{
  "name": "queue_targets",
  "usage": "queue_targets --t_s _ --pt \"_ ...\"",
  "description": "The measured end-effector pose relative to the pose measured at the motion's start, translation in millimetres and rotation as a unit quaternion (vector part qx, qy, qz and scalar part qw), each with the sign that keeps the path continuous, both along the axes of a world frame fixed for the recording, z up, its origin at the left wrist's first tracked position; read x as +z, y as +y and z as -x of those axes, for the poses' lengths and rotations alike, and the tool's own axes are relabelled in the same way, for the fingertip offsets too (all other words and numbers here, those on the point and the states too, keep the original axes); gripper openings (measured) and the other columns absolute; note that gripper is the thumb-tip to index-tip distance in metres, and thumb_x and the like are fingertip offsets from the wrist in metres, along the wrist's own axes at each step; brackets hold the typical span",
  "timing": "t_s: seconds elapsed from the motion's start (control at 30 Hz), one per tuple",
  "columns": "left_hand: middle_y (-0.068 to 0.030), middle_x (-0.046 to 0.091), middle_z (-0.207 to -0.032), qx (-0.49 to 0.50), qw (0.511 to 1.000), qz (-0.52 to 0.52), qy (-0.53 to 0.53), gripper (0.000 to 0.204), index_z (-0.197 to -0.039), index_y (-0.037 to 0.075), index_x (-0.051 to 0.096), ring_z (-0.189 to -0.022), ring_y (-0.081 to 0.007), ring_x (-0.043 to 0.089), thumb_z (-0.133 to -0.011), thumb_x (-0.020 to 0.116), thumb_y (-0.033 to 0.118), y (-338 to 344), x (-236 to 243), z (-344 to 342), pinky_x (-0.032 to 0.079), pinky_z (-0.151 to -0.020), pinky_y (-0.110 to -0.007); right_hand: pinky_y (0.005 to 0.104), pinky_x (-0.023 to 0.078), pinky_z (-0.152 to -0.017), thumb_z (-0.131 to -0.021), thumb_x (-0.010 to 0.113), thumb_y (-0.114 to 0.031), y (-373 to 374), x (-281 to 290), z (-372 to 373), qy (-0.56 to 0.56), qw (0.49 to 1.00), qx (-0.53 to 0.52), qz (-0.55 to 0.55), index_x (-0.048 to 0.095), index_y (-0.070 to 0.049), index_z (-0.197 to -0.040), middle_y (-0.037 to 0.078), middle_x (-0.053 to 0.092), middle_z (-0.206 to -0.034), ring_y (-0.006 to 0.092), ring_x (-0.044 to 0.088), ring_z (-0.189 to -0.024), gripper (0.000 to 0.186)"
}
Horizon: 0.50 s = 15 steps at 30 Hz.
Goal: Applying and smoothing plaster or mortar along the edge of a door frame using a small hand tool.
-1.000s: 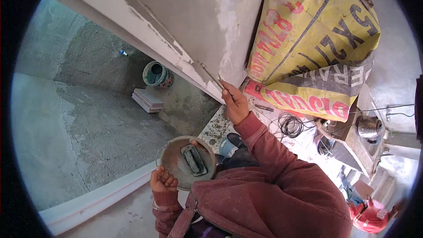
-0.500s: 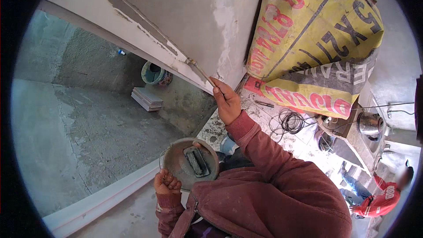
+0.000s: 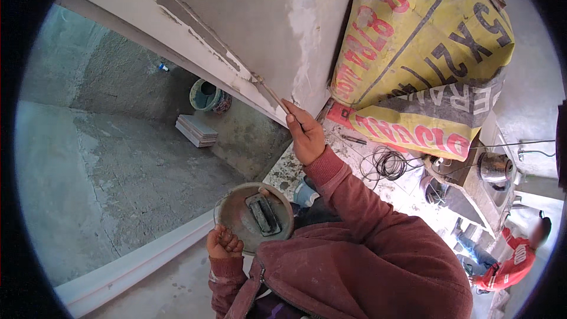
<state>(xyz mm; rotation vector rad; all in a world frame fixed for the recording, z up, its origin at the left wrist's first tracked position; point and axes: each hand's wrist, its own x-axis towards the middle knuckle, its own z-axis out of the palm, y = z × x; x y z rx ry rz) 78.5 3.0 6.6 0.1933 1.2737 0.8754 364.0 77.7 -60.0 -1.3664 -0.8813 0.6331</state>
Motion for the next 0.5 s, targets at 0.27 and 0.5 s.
queue_targets --t_s 0.27,0.5 --pt "0.0078 0.025 -0.045 0.015 1.0 0.008 0.005 0.025 -0.062 0.015 0.042 -0.034 -0.0055 0.02 -0.082 0.051 0.029 -1 3 -5 0.017 -0.034 -0.023 0.0282 0.041 -0.069 -0.089 0.046 -0.018 4 4 -1 -0.004 1.0 -0.007 -0.02 0.051 -0.01 -0.118 0.01 0.052 -0.075 0.0187 0.051 -0.07 0.03" --pt "0.0081 0.023 -0.046 -0.004 0.999 0.011 -0.034 0.017 -0.067 0.016 0.045 -0.036 -0.006 0.02 -0.079 0.053 0.025 0 1 1 0.018 -0.036 -0.022 0.0273 0.041 -0.066 -0.089 0.046 -0.017 3 -4 0 -0.009 1.0 -0.01 -0.001 0.052 -0.01 -0.117 0.008 0.05 -0.07 0.0168 0.048 -0.066 0.03"
